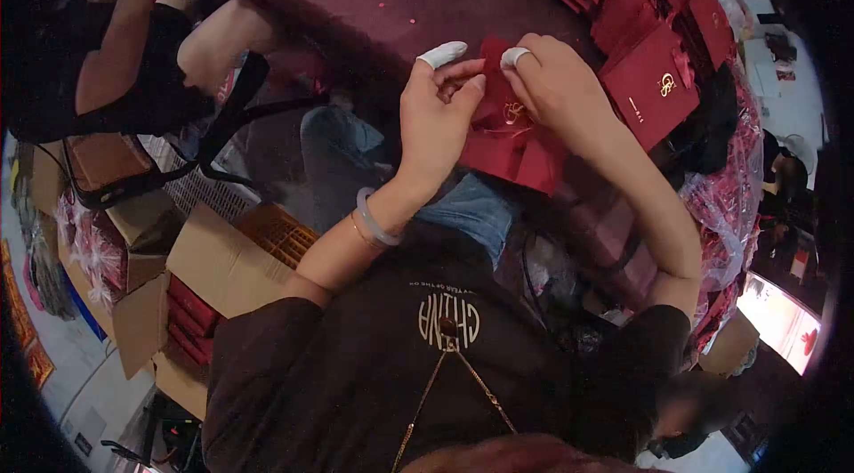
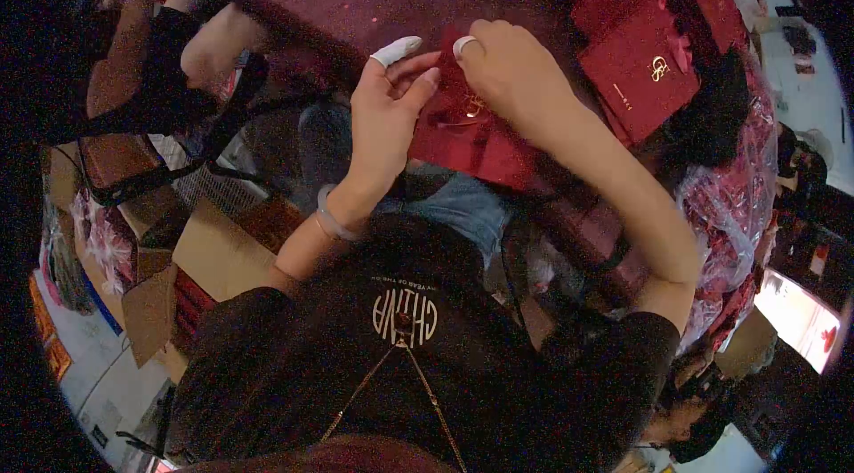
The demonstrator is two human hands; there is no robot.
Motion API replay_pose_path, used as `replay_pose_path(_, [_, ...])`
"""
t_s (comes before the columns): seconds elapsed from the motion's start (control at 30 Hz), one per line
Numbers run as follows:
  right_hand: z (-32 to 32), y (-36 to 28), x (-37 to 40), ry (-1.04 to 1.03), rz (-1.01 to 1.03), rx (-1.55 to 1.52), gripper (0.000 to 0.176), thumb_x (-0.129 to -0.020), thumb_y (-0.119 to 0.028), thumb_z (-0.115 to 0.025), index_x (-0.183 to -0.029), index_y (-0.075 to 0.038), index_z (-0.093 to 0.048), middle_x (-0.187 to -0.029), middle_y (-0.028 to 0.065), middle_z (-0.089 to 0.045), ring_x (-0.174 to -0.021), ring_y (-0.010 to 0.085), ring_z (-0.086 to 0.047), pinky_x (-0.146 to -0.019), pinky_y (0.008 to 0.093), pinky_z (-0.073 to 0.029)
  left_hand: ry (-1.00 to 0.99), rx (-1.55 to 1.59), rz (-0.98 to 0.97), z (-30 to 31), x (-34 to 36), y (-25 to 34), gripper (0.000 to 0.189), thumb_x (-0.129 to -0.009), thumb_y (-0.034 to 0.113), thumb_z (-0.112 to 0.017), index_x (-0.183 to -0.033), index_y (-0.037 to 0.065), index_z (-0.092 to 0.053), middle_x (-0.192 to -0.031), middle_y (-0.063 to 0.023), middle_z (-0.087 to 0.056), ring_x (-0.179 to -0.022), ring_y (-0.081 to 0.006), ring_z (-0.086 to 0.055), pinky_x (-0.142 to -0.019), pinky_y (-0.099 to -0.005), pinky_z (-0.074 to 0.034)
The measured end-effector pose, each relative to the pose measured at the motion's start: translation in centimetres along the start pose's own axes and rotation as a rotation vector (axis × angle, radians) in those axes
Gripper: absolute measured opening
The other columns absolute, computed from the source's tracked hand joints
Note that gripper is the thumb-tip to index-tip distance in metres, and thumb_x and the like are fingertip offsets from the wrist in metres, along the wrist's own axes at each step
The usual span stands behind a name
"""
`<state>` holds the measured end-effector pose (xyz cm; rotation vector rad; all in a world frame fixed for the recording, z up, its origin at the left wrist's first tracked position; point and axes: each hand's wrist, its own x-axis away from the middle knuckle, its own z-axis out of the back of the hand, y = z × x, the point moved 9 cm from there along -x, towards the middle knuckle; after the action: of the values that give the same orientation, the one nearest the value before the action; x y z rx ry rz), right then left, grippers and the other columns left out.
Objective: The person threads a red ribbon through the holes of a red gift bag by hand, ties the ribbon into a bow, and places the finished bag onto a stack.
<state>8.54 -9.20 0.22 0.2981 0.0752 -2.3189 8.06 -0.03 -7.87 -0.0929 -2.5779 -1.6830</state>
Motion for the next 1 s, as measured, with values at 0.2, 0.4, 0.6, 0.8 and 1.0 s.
replay_pose_path(0.2, [-2.0, 3.6, 1.8, -0.071, -0.560, -0.684, 0.017, -0.081, -0.017, -0.057, -0.088, -0.001, -0.060, -0.083, 0.0149, -0.059, -0.073, 0.0281, -0.059, -0.065, 0.0360, -0.048, 0.019, -0.105, -0.074, -1.0, 1.7, 1.3, 0.033, -0.084, 0.001, -0.057, -0.115, -0.001, -0.045, -0.105, -0.0107, -0.059, -0.093, -0.0115, -0.054, -0.082, -0.0239, -0.044])
replay_pose_path(0.4, [-1.0, 3.4, 2.1, -0.025, -0.486, -0.744, 0.021, -0.081, -0.020, -0.060, -0.089, -0.001, -0.061, -0.084, 0.0158, -0.062, -0.075, 0.0275, -0.062, -0.068, 0.0334, -0.048, -0.044, -0.029, -0.084, -0.8, 2.7, 2.0, 0.029, -0.085, 0.000, -0.055, -0.113, -0.002, -0.048, -0.107, -0.0109, -0.059, -0.102, -0.0143, -0.054, -0.089, -0.0261, -0.042])
replay_pose_path(0.6, [-0.5, 2.5, 2.7, -0.004, -0.476, -0.820, 0.020, -0.081, -0.019, -0.060, -0.090, -0.001, -0.061, -0.084, 0.0145, -0.062, -0.076, 0.0243, -0.062, -0.069, 0.0323, -0.047, -0.066, -0.390, -0.274, -0.7, 2.4, 3.0, 0.029, -0.081, -0.003, -0.059, -0.108, -0.002, -0.052, -0.099, -0.0109, -0.061, -0.092, -0.0146, -0.058, -0.082, -0.0258, -0.044])
replay_pose_path(0.8, [-2.0, 1.6, 3.7, 0.034, -0.561, -1.015, 0.021, -0.082, -0.018, -0.061, -0.096, -0.002, -0.059, -0.089, 0.0139, -0.063, -0.079, 0.0220, -0.062, -0.071, 0.0309, -0.048, -0.148, -0.760, -0.422, -1.9, 2.1, 2.9, 0.036, -0.076, -0.006, -0.059, -0.111, -0.001, -0.050, -0.096, -0.0161, -0.058, -0.091, -0.0228, -0.058, -0.080, -0.0298, -0.045])
replay_pose_path(1.0, [-1.9, 2.8, 5.0, 0.256, -0.585, -0.959, 0.026, -0.086, -0.018, -0.057, -0.109, -0.004, -0.055, -0.097, 0.0110, -0.061, -0.087, 0.0173, -0.060, -0.078, 0.0282, -0.047, -0.088, -0.776, -0.463, -1.6, 2.3, 2.7, 0.027, -0.072, -0.010, -0.054, -0.097, -0.004, -0.049, -0.088, -0.0203, -0.055, -0.083, -0.0357, -0.054, -0.073, -0.0400, -0.043])
